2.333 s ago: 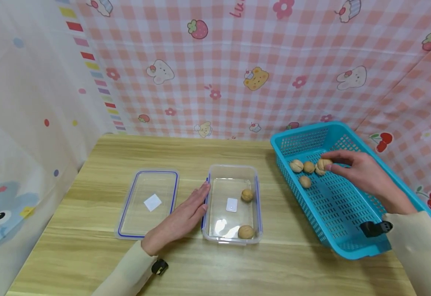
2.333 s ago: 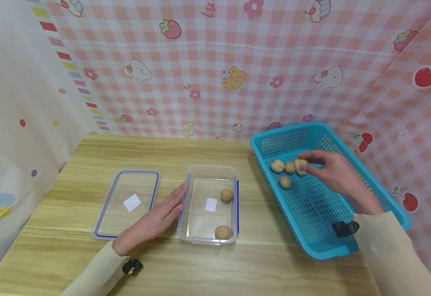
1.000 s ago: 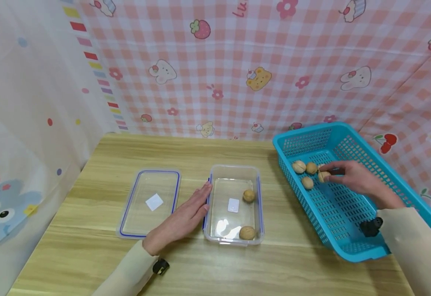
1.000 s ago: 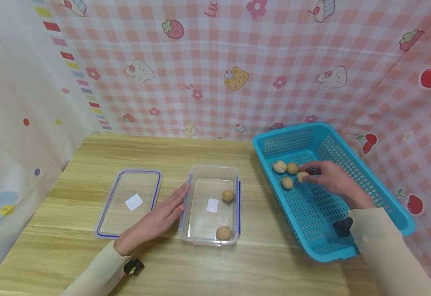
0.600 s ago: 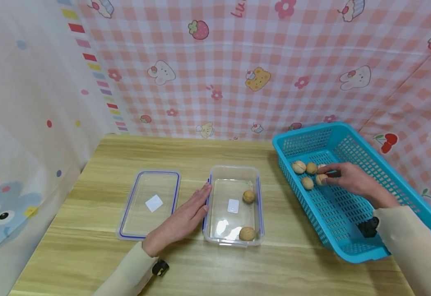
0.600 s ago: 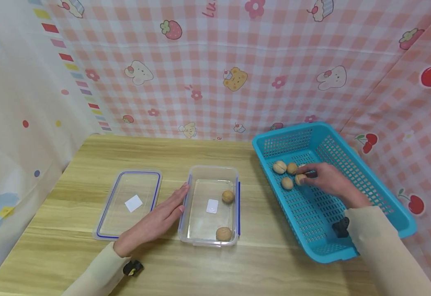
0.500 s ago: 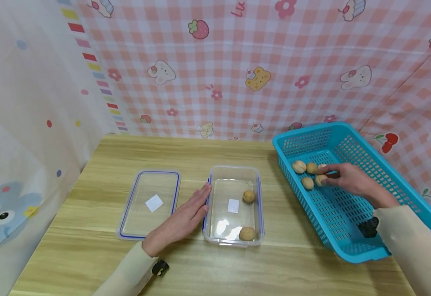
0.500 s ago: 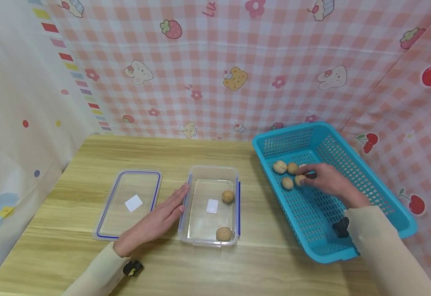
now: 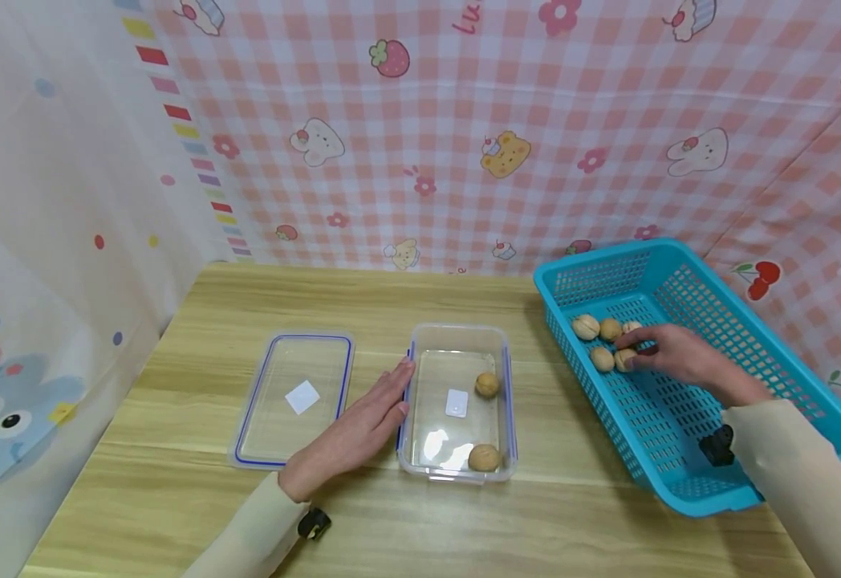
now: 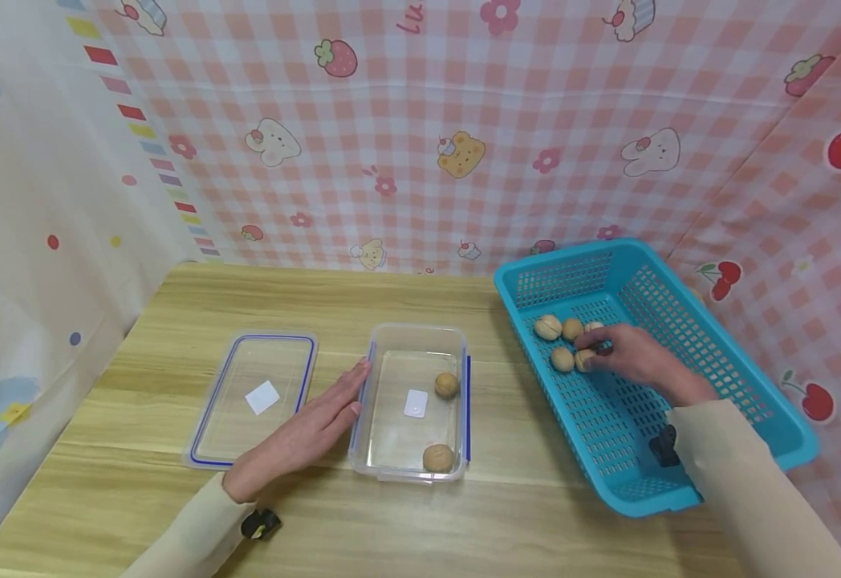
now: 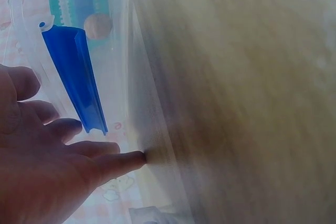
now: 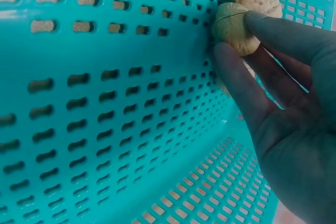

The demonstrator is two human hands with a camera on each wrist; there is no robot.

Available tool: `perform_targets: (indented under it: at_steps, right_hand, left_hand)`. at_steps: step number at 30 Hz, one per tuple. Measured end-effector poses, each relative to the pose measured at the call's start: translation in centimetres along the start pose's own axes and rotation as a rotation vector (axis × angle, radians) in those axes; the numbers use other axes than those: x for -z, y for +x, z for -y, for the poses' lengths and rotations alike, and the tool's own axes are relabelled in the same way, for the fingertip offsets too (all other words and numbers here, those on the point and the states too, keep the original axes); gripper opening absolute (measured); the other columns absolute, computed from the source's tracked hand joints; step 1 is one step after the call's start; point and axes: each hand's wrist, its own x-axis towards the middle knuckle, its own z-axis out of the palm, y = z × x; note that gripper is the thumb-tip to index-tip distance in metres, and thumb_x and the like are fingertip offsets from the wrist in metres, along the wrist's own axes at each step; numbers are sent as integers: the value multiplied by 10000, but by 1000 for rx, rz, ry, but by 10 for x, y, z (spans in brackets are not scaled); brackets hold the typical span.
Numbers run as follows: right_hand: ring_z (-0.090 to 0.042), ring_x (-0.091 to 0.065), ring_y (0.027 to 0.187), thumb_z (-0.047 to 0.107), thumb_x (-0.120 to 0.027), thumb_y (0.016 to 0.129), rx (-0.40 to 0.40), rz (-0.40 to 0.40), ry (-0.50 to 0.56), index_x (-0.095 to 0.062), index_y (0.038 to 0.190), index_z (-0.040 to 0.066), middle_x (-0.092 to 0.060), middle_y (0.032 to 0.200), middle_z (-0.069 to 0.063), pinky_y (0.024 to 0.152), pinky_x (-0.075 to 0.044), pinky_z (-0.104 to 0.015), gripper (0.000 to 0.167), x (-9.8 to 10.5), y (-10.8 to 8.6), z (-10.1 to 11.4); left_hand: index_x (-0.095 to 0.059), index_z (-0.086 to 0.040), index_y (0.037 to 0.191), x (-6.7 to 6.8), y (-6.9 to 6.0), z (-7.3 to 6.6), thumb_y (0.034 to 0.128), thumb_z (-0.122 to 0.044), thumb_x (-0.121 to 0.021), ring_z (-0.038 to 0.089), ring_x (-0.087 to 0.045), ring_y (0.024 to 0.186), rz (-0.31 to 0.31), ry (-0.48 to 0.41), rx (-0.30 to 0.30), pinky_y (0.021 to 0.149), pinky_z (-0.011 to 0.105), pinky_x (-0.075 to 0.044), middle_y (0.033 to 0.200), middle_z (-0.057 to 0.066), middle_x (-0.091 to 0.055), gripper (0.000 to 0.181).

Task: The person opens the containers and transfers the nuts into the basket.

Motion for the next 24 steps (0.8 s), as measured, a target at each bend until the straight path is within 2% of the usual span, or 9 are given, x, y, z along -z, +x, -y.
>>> perform_targets:
  at_steps: [10,18,24]
  right_hand:
    - [-519,-578,1224,141,-701,993,7,42,-1,-687,1301,-5,-556,1390,-343,899,-568,-598,342,1,-2,2]
    - [-486,-595,1203,184,-714,989,48,66,-15,-663,1329,-3,-593,1366,-310,893,-570,-594,391,7,-13,11]
    - [-528,-562,1258,185,-718,986,35,68,-6,-611,1377,-31,-554,1413,-333,948,-546,-628,459,11,-23,15]
  left_hand:
    - [-194,18,1624,0,0,0,1135,-208,-402,350,-207,1557,-5,5,-6,1269,514,-192,1700,173,-161,578]
    - [-198,-2,1631,0,0,-1,1139,-234,-396,343,-200,1561,-8,-8,5,1269,515,-191,1706,151,-159,579]
    - [-201,-11,1633,0,0,-1,1139,-243,-398,347,-203,1560,-5,-10,12,1272,503,-187,1708,136,-159,580]
